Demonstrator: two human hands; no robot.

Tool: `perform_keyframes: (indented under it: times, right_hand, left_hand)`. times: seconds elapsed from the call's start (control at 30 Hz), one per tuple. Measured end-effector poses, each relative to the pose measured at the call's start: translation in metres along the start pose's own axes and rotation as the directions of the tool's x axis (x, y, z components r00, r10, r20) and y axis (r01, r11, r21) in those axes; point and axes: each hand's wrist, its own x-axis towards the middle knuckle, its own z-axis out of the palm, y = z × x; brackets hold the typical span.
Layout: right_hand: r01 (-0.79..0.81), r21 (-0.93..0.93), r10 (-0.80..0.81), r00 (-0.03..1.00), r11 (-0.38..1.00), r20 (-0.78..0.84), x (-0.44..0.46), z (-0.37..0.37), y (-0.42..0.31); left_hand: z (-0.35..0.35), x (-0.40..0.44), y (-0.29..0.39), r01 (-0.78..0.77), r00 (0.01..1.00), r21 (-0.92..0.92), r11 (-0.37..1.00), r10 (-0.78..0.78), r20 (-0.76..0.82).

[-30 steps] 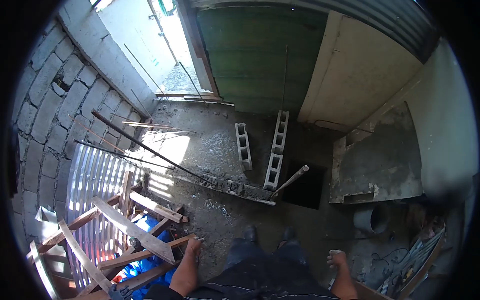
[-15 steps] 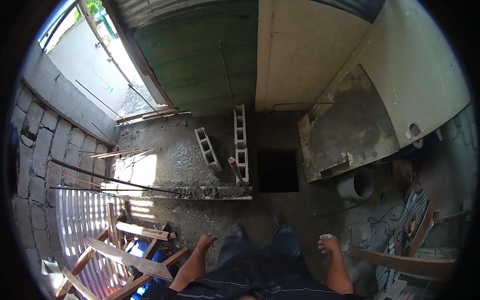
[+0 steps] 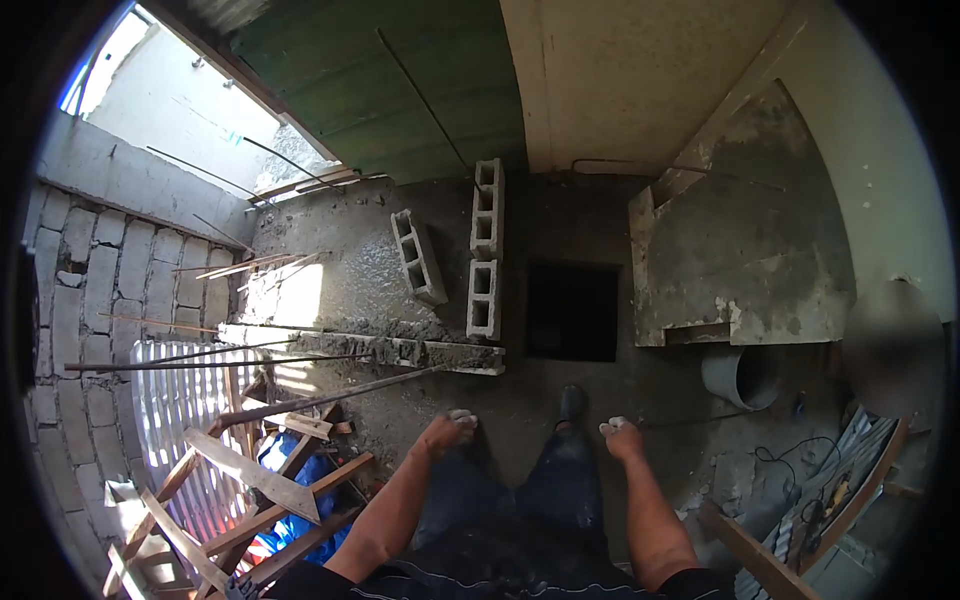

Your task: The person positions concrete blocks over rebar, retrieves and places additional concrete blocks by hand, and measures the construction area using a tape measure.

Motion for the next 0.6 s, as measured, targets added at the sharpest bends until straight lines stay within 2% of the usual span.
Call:
perform_keyframes:
  times: [0.03,0.07,0.1,0.13,0.2,0.27,0.3,0.33,0.37,0.4,0.47,0.53,0.6]
  right_hand:
    - [-0.093,0.067,0.086,0.99,0.993,0.109,0.009,0.006,-0.005]
    - [-0.155,-0.068,0.163,0.976,0.986,0.147,0.01,0.02,-0.008]
    - [-0.208,-0.206,0.247,0.951,0.956,0.184,0.028,0.042,-0.009]
    - [-0.277,-0.209,0.321,0.922,0.938,0.216,0.025,0.042,-0.027]
    - [-0.337,-0.232,0.388,0.893,0.913,0.228,0.029,0.079,-0.012]
    - [-0.174,-0.279,0.185,0.983,0.944,0.012,0.025,0.122,0.022]
    - [-0.189,-0.278,0.205,0.978,0.942,0.028,0.019,0.14,0.039]
    - [-0.131,-0.271,0.134,0.991,0.954,-0.006,0.013,0.157,0.053]
    - [-0.07,-0.264,0.06,0.997,0.962,-0.045,0.013,0.171,0.061]
    - [-0.084,-0.254,0.078,0.996,0.964,-0.035,0.013,0.18,0.062]
    - [-0.186,-0.221,0.193,0.981,0.957,0.012,0.002,0.186,0.057]
    - [-0.196,-0.212,0.21,0.977,0.957,0.041,0.011,0.182,0.049]
    - [-0.208,-0.207,0.226,0.972,0.956,0.069,0.011,0.183,0.05]
  left_hand:
    - [0.023,0.018,0.021,-0.088,0.996,0.064,0.994,0.089,-0.019]
    - [0.042,0.047,0.04,-0.178,0.983,0.13,0.976,0.183,-0.03]
    - [0.056,0.115,0.052,-0.213,0.96,0.213,0.954,0.245,-0.137]
    - [0.065,0.162,0.062,-0.244,0.922,0.306,0.92,0.318,-0.222]
    - [0.071,0.224,0.085,-0.321,0.781,0.287,0.903,0.423,-0.459]
    - [0.039,0.332,0.053,-0.173,0.768,0.117,0.978,0.208,-0.605]
    - [0.022,0.365,0.047,-0.046,0.753,0.144,0.989,0.129,-0.645]
    - [0.002,0.388,0.045,0.08,0.726,0.169,0.982,0.059,-0.685]
    - [-0.013,0.4,0.045,0.12,0.64,0.353,0.928,0.199,-0.742]
    - [-0.03,0.408,0.046,0.178,0.554,0.519,0.836,0.351,-0.755]
    - [-0.116,0.495,-0.027,0.352,0.555,0.671,0.653,0.432,-0.711]
    - [-0.112,0.454,0.009,0.265,0.694,0.539,0.8,0.23,-0.683]
    - [-0.112,0.448,0.02,0.273,0.621,0.309,0.911,0.078,-0.78]
